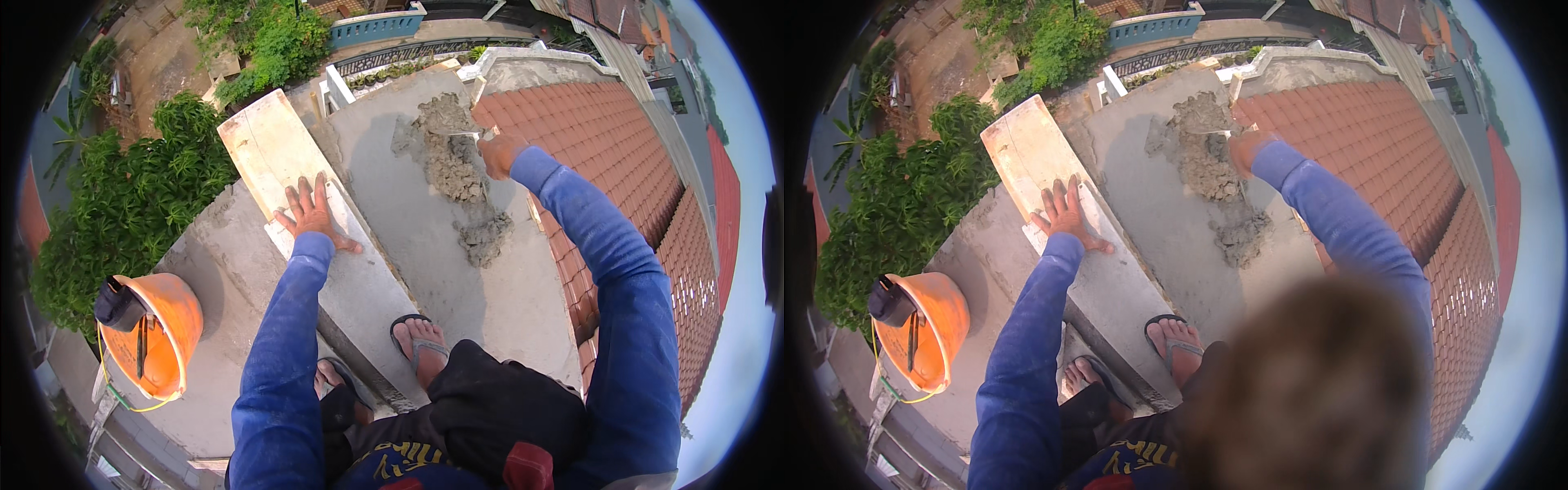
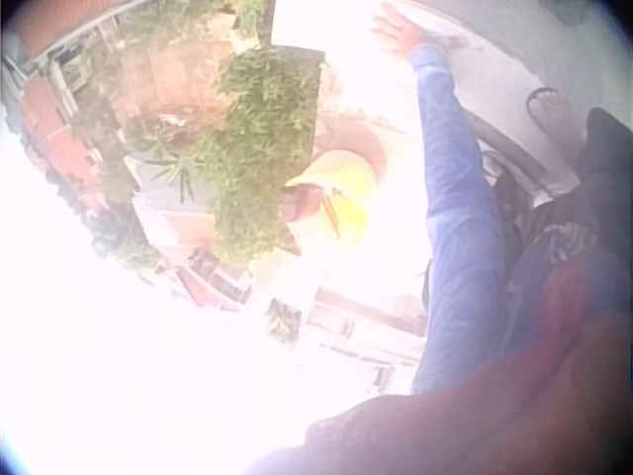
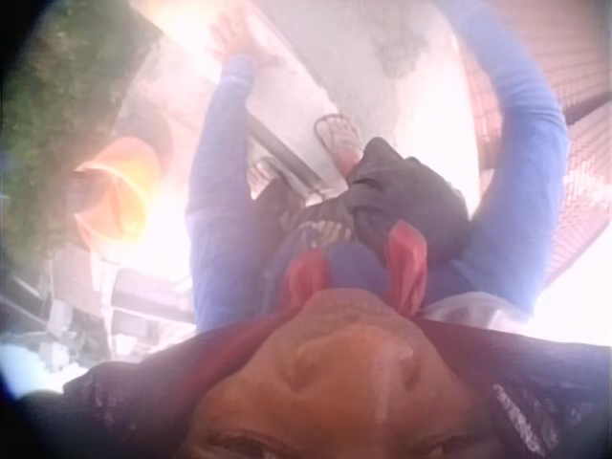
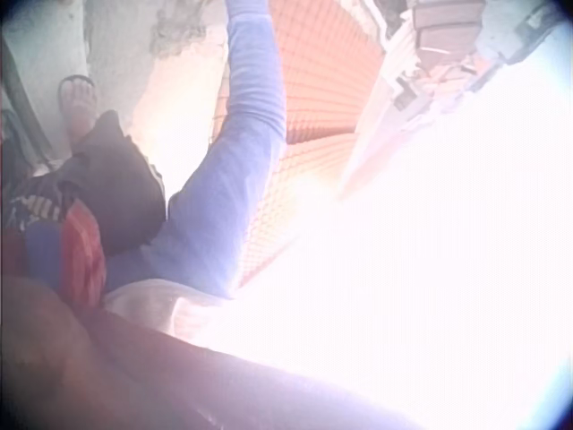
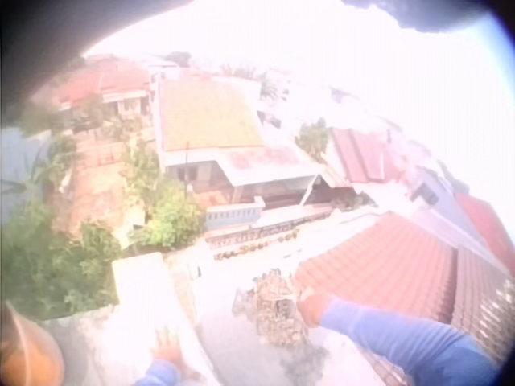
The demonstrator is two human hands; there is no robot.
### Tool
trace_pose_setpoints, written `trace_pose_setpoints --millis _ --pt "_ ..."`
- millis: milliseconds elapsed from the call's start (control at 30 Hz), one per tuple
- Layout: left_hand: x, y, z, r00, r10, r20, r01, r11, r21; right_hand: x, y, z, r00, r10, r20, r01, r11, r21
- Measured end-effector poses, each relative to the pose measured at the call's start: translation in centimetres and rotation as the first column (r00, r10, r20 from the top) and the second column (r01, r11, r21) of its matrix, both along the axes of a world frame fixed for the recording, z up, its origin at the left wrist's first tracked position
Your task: The person smooths a freshly poured concrete surface using a long wooden plank and a trowel. They repeatedly drag the plank across the wet concrete to level it, then use a trowel to scrape and spread excess material along the edges.
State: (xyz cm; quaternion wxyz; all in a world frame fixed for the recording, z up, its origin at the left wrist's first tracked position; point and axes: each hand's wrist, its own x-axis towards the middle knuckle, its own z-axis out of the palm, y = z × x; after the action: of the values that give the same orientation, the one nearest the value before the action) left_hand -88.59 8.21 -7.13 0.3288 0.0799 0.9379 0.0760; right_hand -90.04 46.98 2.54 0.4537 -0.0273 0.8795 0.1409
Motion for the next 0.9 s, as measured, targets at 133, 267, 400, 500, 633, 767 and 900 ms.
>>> trace_pose_setpoints --millis 133,267,400,500,633,767,900 --pt "-0.1 0.0 0.0 1.000 -0.005 0.002 0.005 1.000 -0.016 0.6 -0.7 -0.3 0.931 0.153 -0.330 -0.135 0.988 0.077" --pt "-0.1 -0.1 -0.1 1.000 -0.013 -0.017 0.013 1.000 -0.015 0.3 -1.5 -1.1 0.936 0.097 -0.338 -0.037 0.983 0.179" --pt "-0.1 -0.2 -0.2 1.000 -0.003 -0.005 0.003 1.000 0.008 -0.9 -1.7 -0.3 0.845 0.373 -0.383 -0.292 0.922 0.255" --pt "-0.1 -0.1 -0.2 1.000 -0.009 0.000 0.009 1.000 -0.023 -1.8 -2.4 0.2 0.836 0.339 -0.431 -0.251 0.936 0.248" --pt "0.0 -0.1 -0.1 1.000 -0.007 0.004 0.007 1.000 -0.012 -0.7 -2.4 0.5 0.945 0.145 -0.292 -0.092 0.978 0.187" --pt "-0.1 0.0 0.0 1.000 -0.004 0.011 0.004 1.000 -0.021 1.7 -1.1 0.2 0.946 0.213 -0.243 -0.182 0.973 0.142" --pt "-0.1 0.0 0.0 1.000 -0.005 0.005 0.005 1.000 -0.016 3.0 -1.6 -0.5 0.895 0.106 -0.433 -0.061 0.991 0.115"
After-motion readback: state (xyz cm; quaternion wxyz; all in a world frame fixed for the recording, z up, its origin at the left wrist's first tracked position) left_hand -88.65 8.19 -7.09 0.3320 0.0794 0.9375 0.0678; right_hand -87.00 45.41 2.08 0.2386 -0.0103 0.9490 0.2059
